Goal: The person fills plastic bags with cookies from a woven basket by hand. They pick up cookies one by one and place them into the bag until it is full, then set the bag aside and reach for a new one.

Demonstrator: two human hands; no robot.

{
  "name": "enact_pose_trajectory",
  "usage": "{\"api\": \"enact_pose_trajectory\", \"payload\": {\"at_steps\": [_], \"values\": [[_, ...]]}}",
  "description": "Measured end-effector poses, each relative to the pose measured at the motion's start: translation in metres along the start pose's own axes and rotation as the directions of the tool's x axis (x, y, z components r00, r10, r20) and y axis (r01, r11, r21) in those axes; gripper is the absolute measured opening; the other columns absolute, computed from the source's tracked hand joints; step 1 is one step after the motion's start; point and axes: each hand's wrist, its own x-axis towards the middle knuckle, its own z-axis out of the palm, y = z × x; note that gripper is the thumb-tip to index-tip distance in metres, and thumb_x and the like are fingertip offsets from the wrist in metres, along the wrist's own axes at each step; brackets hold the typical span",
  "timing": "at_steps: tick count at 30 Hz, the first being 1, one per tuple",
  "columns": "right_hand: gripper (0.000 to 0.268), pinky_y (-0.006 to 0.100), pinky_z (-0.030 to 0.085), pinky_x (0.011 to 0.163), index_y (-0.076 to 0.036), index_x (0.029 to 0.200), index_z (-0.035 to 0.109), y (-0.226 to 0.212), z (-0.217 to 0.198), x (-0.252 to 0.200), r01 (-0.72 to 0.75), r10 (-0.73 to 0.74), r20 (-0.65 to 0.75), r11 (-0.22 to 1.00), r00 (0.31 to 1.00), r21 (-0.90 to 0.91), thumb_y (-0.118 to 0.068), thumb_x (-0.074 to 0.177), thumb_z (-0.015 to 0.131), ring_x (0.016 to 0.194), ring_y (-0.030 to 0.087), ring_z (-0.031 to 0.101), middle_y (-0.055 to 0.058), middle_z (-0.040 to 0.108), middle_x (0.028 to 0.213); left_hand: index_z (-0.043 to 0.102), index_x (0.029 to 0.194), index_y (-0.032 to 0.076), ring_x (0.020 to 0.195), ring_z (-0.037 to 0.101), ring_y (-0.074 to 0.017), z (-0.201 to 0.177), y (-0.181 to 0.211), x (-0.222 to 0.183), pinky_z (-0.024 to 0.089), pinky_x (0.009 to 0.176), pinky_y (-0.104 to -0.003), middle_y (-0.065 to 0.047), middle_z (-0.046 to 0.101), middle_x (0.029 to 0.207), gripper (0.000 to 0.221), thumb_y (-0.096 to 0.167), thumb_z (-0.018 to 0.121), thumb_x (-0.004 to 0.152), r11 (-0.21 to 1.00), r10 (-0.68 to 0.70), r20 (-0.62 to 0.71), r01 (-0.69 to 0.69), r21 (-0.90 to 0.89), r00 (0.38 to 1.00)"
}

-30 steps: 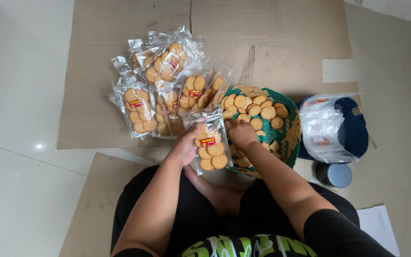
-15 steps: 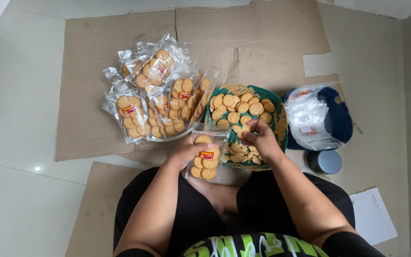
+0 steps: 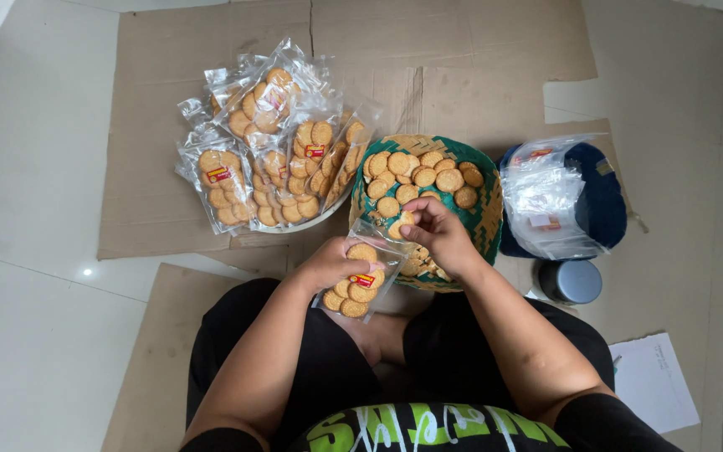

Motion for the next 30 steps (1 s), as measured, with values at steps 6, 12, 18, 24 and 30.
{"api": "enact_pose_trajectory", "payload": {"at_steps": [6, 12, 18, 24, 30], "values": [[0.038, 0.031, 0.060, 0.073, -0.002, 0.121, 0.066, 0.006, -0.009, 0.002, -0.047, 0.058, 0.061, 0.983, 0.996, -0.178, 0.005, 0.085, 0.078, 0.080, 0.016, 0.067, 0.010, 0.067, 0.086, 0.075, 0.123, 0.005, 0.085, 0.072, -0.0162, 0.002, -0.003, 0.002, 0.057, 0.079, -0.027, -0.012, 0.079, 0.094, 0.057, 0.007, 0.076, 0.066, 0.999, -0.036, 0.064, 0.037, -0.016, 0.997], [0.020, 0.039, 0.052, 0.083, -0.007, 0.102, 0.076, -0.056, 0.014, -0.018, 0.089, 0.013, 0.196, 0.860, 0.981, -0.503, -0.007, 0.083, 0.083, 0.088, 0.021, 0.066, 0.009, 0.072, 0.084, 0.075, 0.121, 0.005, 0.086, 0.070, -0.0179, -0.012, -0.029, 0.016, 0.057, 0.081, -0.034, -0.012, 0.077, 0.095, 0.057, 0.015, 0.084, 0.066, 0.988, -0.036, -0.003, 0.036, 0.151, 0.999], [0.011, 0.074, 0.006, 0.118, -0.007, 0.096, 0.072, -0.079, 0.017, -0.018, 0.323, -0.061, 0.399, 0.703, 0.915, -0.634, -0.013, 0.089, 0.078, 0.134, 0.039, 0.057, 0.013, 0.076, 0.094, 0.077, 0.120, 0.010, 0.091, 0.070, -0.0190, -0.021, -0.038, 0.021, 0.056, 0.085, -0.032, -0.010, 0.076, 0.099, 0.056, 0.017, 0.085, 0.066, 0.983, -0.043, 0.013, 0.039, 0.181, 0.999], [0.011, 0.077, -0.006, 0.115, -0.009, 0.097, 0.073, -0.081, 0.018, -0.018, 0.360, 0.038, 0.489, 0.628, 0.871, -0.690, -0.015, 0.089, 0.077, 0.140, 0.041, 0.050, 0.015, 0.077, 0.094, 0.077, 0.119, 0.009, 0.092, 0.067, -0.0159, -0.022, -0.039, 0.021, 0.056, 0.082, -0.032, -0.007, 0.076, 0.099, 0.057, 0.021, 0.089, 0.064, 0.989, -0.023, 0.039, 0.017, 0.147, 0.999], [0.019, 0.077, -0.005, 0.116, -0.009, 0.103, 0.070, -0.075, 0.015, -0.013, 0.318, 0.148, 0.512, 0.631, 0.846, -0.708, -0.018, 0.088, 0.078, 0.136, 0.039, 0.054, 0.012, 0.077, 0.087, 0.078, 0.116, 0.011, 0.091, 0.069, -0.0182, -0.027, -0.057, 0.034, 0.056, 0.082, -0.033, -0.008, 0.077, 0.100, 0.054, 0.025, 0.093, 0.065, 0.981, -0.027, 0.088, 0.010, 0.192, 0.996]]}}
